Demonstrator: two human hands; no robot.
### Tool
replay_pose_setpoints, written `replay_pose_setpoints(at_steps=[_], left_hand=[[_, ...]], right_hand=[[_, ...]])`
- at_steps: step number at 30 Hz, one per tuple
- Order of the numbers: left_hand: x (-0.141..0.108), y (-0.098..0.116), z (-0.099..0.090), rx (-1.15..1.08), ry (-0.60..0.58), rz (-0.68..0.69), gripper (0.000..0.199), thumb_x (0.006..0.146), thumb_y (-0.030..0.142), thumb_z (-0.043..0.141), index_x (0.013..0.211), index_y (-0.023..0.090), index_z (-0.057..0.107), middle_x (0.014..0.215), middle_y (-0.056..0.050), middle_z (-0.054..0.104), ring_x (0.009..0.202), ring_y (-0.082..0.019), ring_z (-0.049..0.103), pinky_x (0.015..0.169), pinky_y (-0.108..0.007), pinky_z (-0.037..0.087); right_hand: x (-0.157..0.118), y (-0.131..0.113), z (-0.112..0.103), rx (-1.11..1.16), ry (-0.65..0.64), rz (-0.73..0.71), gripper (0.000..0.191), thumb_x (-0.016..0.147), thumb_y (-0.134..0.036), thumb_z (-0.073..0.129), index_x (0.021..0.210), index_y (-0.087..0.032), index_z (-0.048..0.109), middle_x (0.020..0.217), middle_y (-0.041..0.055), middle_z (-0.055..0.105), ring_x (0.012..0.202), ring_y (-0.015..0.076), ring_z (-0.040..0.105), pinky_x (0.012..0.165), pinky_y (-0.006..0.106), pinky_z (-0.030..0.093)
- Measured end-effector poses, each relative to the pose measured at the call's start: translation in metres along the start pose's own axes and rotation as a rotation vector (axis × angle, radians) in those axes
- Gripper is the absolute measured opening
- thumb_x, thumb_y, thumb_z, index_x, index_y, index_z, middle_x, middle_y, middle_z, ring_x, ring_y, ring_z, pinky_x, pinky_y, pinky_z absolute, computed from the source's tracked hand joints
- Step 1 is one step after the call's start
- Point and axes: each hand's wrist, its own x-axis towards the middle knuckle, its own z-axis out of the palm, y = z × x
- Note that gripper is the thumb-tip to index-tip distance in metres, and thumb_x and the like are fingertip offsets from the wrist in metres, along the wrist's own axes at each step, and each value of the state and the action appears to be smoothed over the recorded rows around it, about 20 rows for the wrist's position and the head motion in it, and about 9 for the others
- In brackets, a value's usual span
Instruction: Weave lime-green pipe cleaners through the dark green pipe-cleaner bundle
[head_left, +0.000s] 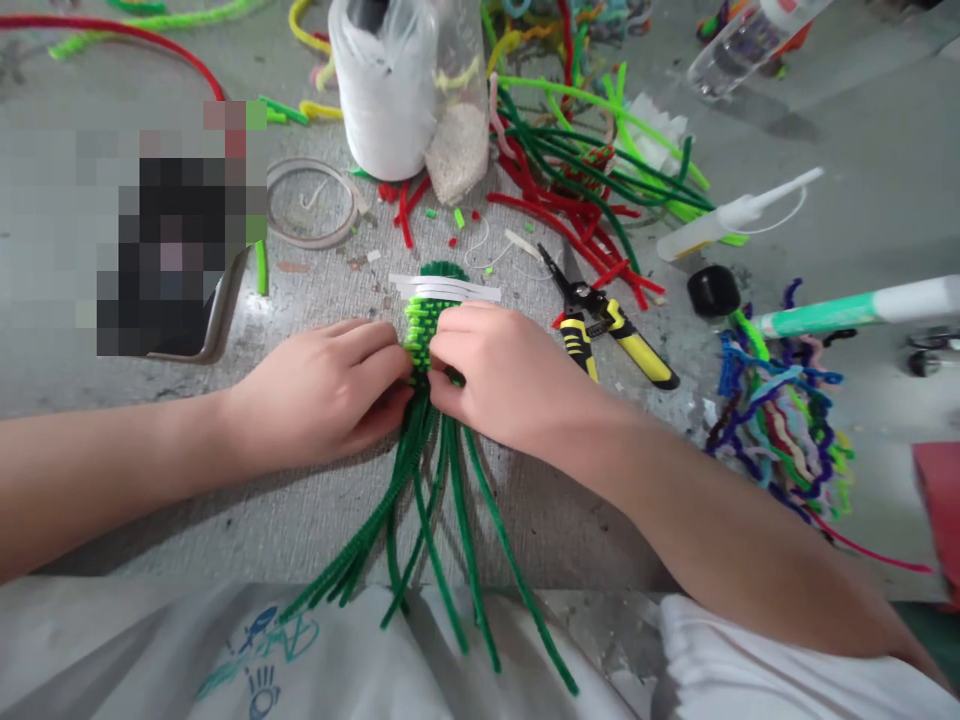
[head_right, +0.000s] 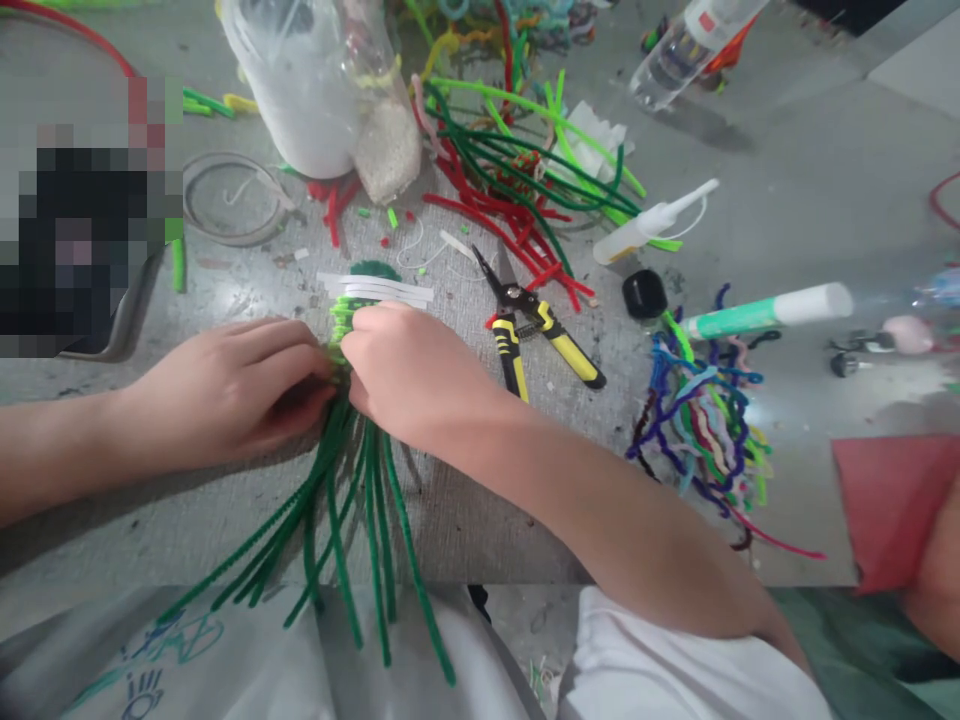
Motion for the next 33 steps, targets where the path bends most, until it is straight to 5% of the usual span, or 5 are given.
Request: replay_pose_setpoints(at_steps=[8,33], left_hand=[[0.005,0.002,0.003,-0.027,0.011,0.053,0.028,0.11,0.018,0.048,0.095,0.016,0.072,0.084,-0.007,0.071,0.07,-0.022,0.065,0.064,-0.035,0.054],[0.003,0.003,0.004,-0.033,-0.041,-0.084,0.026,0.109,0.021,0.049,0.089,0.019,0.067,0.079,-0.005,0.065,0.067,-0.021,0.06,0.06,-0.034,0.047]], right_hand=[[-0.007,-0.004,0.014,0.02,0.088,0.088,0.008,0.086,-0.015,0.072,0.093,-0.018,0.072,0.103,0.0115,0.067,0.109,0.0317,0.057,0.098,0.047,0.052],[-0.002,-0.001,0.008,-0.073,0.063,0.01,0.016,0.092,-0.009,0.065,0.083,-0.018,0.075,0.089,0.009,0.069,0.092,0.0263,0.058,0.084,0.04,0.045]])
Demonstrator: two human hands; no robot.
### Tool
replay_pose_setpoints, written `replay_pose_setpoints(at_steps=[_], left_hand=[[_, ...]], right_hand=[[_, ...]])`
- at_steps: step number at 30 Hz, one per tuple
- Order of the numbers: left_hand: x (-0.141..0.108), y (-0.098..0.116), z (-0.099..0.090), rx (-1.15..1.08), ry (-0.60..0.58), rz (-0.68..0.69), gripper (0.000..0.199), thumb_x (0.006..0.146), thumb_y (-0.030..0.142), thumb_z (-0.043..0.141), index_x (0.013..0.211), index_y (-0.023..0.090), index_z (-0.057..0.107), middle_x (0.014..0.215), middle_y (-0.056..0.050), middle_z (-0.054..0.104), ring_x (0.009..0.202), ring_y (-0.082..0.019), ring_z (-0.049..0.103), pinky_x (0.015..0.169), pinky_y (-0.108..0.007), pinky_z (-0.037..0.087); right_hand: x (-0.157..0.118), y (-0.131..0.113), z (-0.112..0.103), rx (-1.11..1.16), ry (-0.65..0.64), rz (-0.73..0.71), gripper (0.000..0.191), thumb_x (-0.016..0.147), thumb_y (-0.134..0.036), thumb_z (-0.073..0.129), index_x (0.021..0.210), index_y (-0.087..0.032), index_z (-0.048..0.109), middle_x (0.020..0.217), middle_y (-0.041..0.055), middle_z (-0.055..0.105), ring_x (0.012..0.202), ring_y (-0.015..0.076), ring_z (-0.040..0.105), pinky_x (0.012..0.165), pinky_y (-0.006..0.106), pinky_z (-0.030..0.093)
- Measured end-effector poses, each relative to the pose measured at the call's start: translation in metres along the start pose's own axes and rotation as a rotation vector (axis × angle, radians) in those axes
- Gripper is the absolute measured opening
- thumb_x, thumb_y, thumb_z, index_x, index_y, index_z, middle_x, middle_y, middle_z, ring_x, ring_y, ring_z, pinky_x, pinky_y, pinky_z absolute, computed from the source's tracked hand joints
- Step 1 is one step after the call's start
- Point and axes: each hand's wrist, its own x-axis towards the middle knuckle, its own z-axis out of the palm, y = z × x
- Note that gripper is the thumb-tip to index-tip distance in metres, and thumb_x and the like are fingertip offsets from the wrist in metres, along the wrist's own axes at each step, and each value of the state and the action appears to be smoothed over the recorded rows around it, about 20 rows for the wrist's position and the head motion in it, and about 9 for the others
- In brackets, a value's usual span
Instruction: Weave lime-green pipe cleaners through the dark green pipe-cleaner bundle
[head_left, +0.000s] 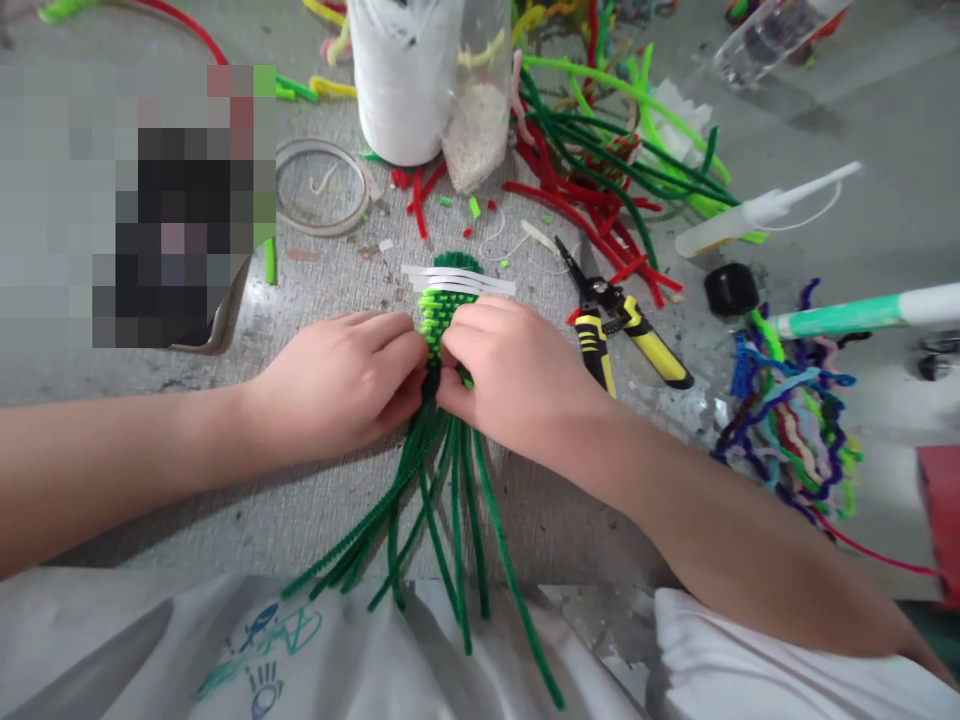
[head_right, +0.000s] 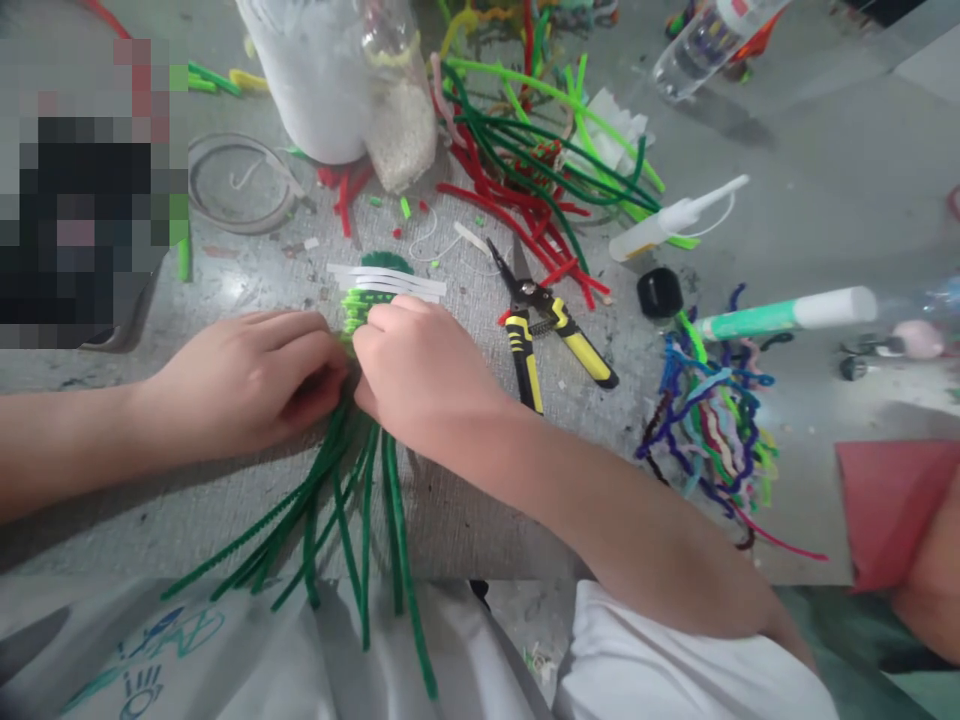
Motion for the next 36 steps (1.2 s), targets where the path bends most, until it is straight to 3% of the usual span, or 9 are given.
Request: replay_pose_setpoints(at_steps=[5,9,16,22,27,36], left_hand=[[-0.003,-0.002,-0.006,-0.06,0.02,0.085,0.02,0.109,0.021,0.053,0.099,0.018,0.069,0.085,-0.006,0.069,0.07,-0.021,0.062,0.062,-0.033,0.051],[-0.005,-0.004,-0.008,-0.13,0.024,0.136,0.017,0.11,0.02,0.055,0.103,0.019,0.071,0.091,-0.006,0.073,0.074,-0.019,0.066,0.068,-0.032,0.056],[-0.005,-0.009,-0.005,-0.158,0.069,0.203,0.027,0.115,0.024,0.054,0.1,0.021,0.077,0.09,-0.006,0.072,0.077,-0.02,0.066,0.074,-0.032,0.056],[-0.004,-0.008,-0.009,-0.201,-0.021,0.221,0.028,0.111,0.019,0.061,0.09,0.025,0.078,0.087,-0.003,0.07,0.074,-0.018,0.062,0.075,-0.03,0.052],[-0.005,-0.009,-0.011,-0.157,-0.063,0.231,0.03,0.113,0.021,0.057,0.095,0.027,0.08,0.09,-0.002,0.073,0.076,-0.018,0.064,0.076,-0.031,0.051],[-0.005,-0.007,-0.012,-0.054,0.038,0.335,0.042,0.119,0.018,0.046,0.099,0.023,0.083,0.09,-0.003,0.077,0.073,-0.017,0.064,0.072,-0.033,0.05]], right_hand=[[-0.009,0.001,0.001,0.091,0.011,0.025,0.007,0.096,-0.02,0.069,0.089,-0.019,0.071,0.099,0.0107,0.069,0.103,0.0296,0.061,0.093,0.043,0.05],[-0.015,-0.003,0.008,0.09,0.054,0.066,0.01,0.098,-0.028,0.069,0.095,-0.019,0.07,0.105,0.0136,0.069,0.108,0.0329,0.059,0.094,0.046,0.051],[-0.017,-0.008,0.012,0.054,0.053,0.089,0.01,0.09,-0.023,0.072,0.098,-0.016,0.072,0.107,0.0153,0.07,0.109,0.0337,0.058,0.094,0.048,0.051],[-0.015,-0.005,0.013,0.101,0.086,0.087,0.004,0.088,-0.016,0.069,0.091,-0.019,0.07,0.103,0.0131,0.07,0.106,0.0318,0.058,0.092,0.046,0.05],[-0.015,-0.002,0.013,0.132,0.104,0.074,0.005,0.09,-0.016,0.071,0.088,-0.02,0.071,0.098,0.0097,0.07,0.104,0.03,0.059,0.091,0.043,0.049],[-0.007,0.005,0.001,0.005,0.029,-0.075,0.01,0.092,-0.012,0.069,0.087,-0.018,0.076,0.102,0.0097,0.072,0.099,0.0263,0.06,0.086,0.04,0.042]])
